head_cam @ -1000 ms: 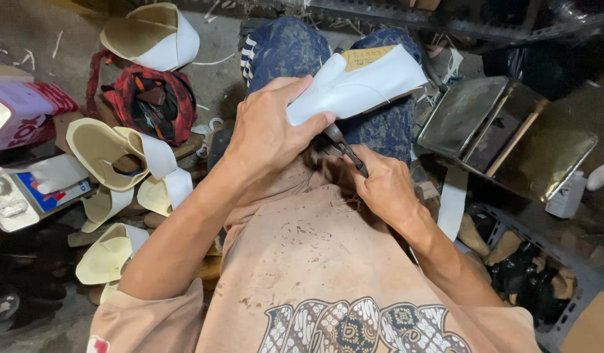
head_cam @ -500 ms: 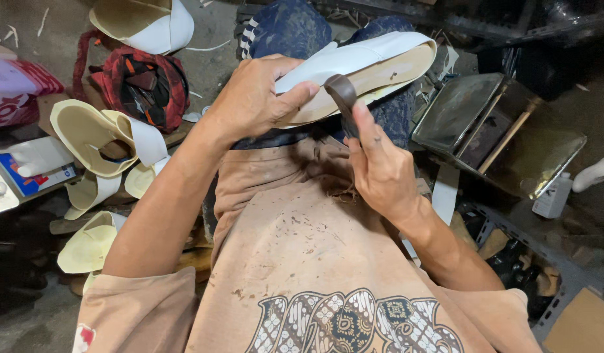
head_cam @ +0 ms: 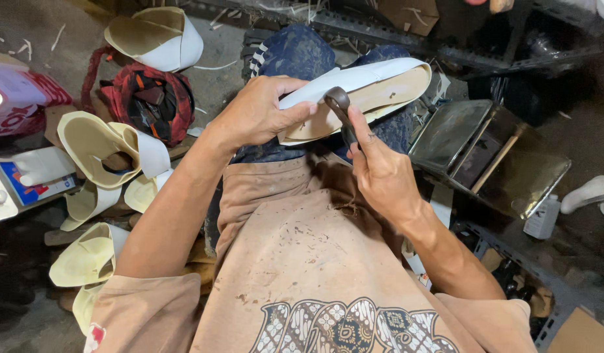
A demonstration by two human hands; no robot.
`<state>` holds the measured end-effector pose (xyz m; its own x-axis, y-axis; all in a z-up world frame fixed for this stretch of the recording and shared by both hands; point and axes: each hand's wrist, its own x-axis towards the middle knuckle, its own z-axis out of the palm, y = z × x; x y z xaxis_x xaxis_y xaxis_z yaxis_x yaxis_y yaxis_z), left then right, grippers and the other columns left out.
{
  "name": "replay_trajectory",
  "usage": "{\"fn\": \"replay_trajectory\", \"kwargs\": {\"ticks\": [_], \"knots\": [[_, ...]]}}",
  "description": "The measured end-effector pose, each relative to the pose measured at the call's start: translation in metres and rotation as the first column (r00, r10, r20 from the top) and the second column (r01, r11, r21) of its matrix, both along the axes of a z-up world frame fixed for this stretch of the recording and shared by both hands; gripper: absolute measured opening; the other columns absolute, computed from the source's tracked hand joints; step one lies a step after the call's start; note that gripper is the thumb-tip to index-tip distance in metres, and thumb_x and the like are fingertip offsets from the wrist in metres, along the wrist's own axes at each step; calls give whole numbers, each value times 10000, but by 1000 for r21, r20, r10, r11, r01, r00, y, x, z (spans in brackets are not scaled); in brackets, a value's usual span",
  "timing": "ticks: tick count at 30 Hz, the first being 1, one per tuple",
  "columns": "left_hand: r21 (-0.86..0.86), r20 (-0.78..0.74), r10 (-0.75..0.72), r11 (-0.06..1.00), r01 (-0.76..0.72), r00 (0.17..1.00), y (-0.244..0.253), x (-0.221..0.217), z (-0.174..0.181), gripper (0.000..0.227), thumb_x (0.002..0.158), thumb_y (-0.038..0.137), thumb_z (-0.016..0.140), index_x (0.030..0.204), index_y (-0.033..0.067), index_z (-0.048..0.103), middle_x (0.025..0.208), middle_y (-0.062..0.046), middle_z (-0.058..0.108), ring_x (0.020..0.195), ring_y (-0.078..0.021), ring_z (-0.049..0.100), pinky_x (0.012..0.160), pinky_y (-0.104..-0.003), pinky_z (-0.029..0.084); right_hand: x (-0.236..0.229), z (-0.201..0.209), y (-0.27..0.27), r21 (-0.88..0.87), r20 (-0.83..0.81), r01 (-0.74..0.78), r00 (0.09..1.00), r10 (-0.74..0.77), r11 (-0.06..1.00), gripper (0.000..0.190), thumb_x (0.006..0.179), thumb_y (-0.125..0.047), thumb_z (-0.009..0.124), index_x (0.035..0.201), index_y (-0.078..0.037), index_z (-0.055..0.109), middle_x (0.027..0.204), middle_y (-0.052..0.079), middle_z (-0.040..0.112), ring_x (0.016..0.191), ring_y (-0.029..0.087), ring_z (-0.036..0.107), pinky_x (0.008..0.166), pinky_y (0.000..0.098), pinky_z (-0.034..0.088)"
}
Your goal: The person assembles a white slip-on shoe by inserting a beige insole into the shoe upper and then attaching the white sole. They use a hammer to tap the sole into place and a knife to trim excess material from the edges.
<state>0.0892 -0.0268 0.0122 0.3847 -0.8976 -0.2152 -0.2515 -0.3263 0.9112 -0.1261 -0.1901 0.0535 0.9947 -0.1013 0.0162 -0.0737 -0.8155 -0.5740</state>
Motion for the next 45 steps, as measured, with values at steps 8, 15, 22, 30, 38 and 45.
{"fn": "replay_trajectory", "kwargs": {"ticks": [8, 15, 22, 30, 38, 45], "knots": [[45, -99, 189, 982, -185, 977, 6, -2, 11, 516, 735, 347, 794, 1227, 201, 739, 1052, -75, 766, 982, -310, 734, 820, -411, 564, -3, 9, 10, 77, 119, 146, 981, -154, 986, 573, 1001, 9, 546, 1557, -45, 418, 830, 167, 734, 648, 323, 718, 560, 440, 571], [-256, 505, 351, 933, -252, 788, -28, -15, 139, 490, 780, 316, 770, 1162, 161, 504, 976, -28, 765, 820, -305, 722, 642, -481, 497, -41, 7, 0, 268, -201, 549, 835, -512, 792, 376, 1036, -193, 510, 1362, -8, 528, 837, 41, 731, 626, 127, 717, 733, 284, 557], [57, 769, -47, 998, 5, 638, -134, -32, 1, 332, 789, 270, 759, 996, 109, 554, 782, -138, 732, 789, -387, 685, 636, -532, 525, -59, 1, -9, 92, -260, 505, 844, -469, 858, 357, 947, -245, 596, 1253, -65, 637, 956, 84, 705, 913, 297, 677, 829, 373, 486], [172, 488, -300, 954, 247, 820, -78, -6, -8, 666, 717, 394, 738, 1265, 60, 561, 1136, -160, 686, 1010, -436, 620, 859, -555, 424, -45, 1, -16, 103, -419, 372, 857, -299, 923, 412, 1015, -291, 461, 1363, -96, 562, 1225, 156, 701, 1075, 442, 625, 855, 463, 460], [117, 829, -132, 991, 63, 544, -66, -55, 7, 792, 769, 561, 786, 1374, 107, 548, 1156, -75, 646, 1041, -298, 602, 924, -464, 425, -51, 8, -21, -36, -421, 277, 867, -266, 960, 448, 1011, -245, 494, 1416, -53, 517, 1392, 187, 631, 1224, 408, 600, 945, 504, 459], [-56, 966, 70, 996, -64, 248, -56, -93, 18, 322, 1058, 135, 477, 1338, 88, 630, 1168, -83, 621, 1142, -292, 581, 1079, -483, 411, -66, 33, -7, -137, -587, 253, 758, -284, 958, 464, 1010, -291, 472, 1429, -96, 519, 1096, 259, 712, 943, 535, 636, 784, 603, 463]]}}
